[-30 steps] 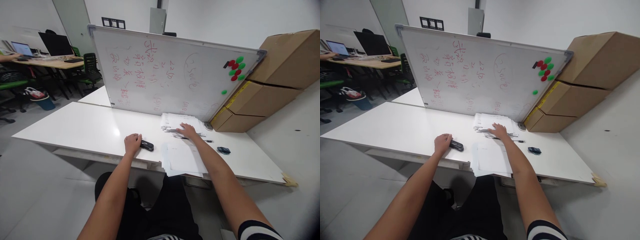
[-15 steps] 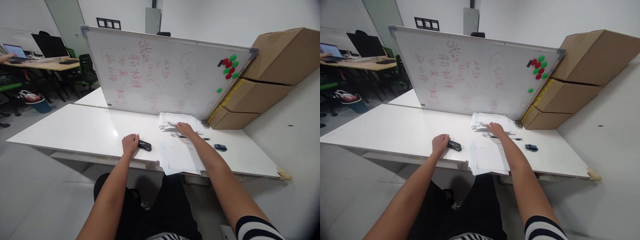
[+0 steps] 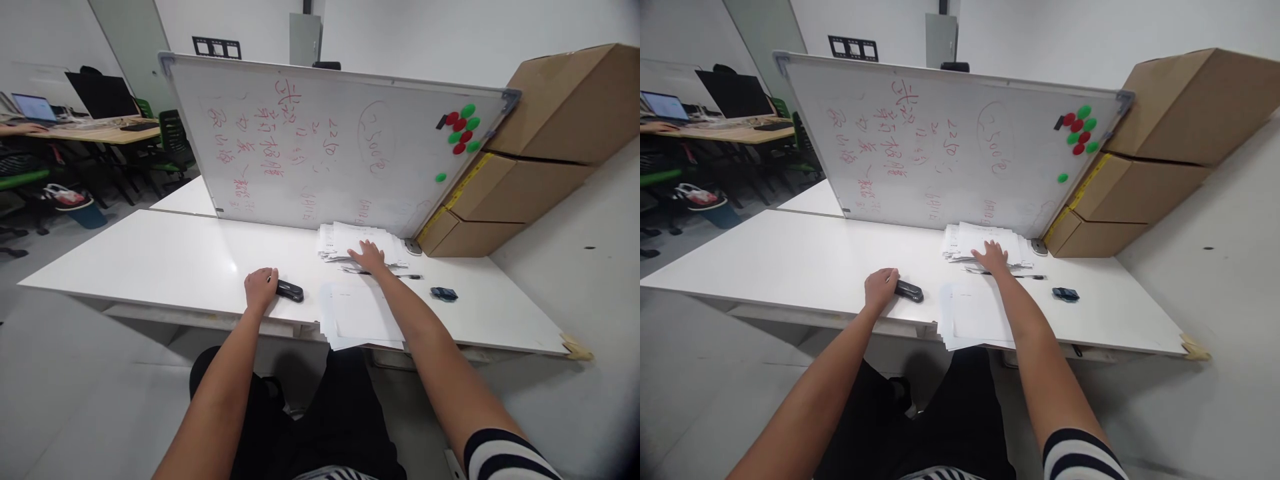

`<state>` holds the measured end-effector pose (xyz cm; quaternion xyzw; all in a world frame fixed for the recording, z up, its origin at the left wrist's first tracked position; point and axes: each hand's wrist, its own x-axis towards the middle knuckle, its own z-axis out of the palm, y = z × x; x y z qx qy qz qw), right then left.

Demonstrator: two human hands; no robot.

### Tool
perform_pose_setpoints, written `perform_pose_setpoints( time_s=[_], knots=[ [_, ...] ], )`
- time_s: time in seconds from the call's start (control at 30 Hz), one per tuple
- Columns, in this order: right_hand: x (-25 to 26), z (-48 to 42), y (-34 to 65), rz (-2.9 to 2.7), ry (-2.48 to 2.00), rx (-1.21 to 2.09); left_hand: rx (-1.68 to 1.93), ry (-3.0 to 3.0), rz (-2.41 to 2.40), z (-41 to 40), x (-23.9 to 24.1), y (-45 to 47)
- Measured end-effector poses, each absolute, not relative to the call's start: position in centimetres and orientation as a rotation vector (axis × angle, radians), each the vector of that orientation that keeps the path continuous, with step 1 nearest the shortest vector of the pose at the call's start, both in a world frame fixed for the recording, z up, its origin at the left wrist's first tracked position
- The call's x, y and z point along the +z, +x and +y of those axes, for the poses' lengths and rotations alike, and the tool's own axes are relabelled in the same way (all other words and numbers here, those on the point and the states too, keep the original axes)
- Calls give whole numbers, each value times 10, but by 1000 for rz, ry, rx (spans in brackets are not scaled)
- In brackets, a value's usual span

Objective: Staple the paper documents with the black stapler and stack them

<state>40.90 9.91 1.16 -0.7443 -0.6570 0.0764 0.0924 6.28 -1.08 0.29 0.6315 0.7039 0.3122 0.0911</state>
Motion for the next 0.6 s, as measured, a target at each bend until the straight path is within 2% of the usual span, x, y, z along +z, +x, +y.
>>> perform_pose_setpoints(
  time_s=[0.4, 0.6],
  knots=[
    [13, 107, 405, -1965, -2249, -40, 923, 1888, 2112, -9, 0, 63],
    [26, 100, 412, -2004, -2236, -21, 930, 1881, 2109, -12, 4, 64]
  ],
)
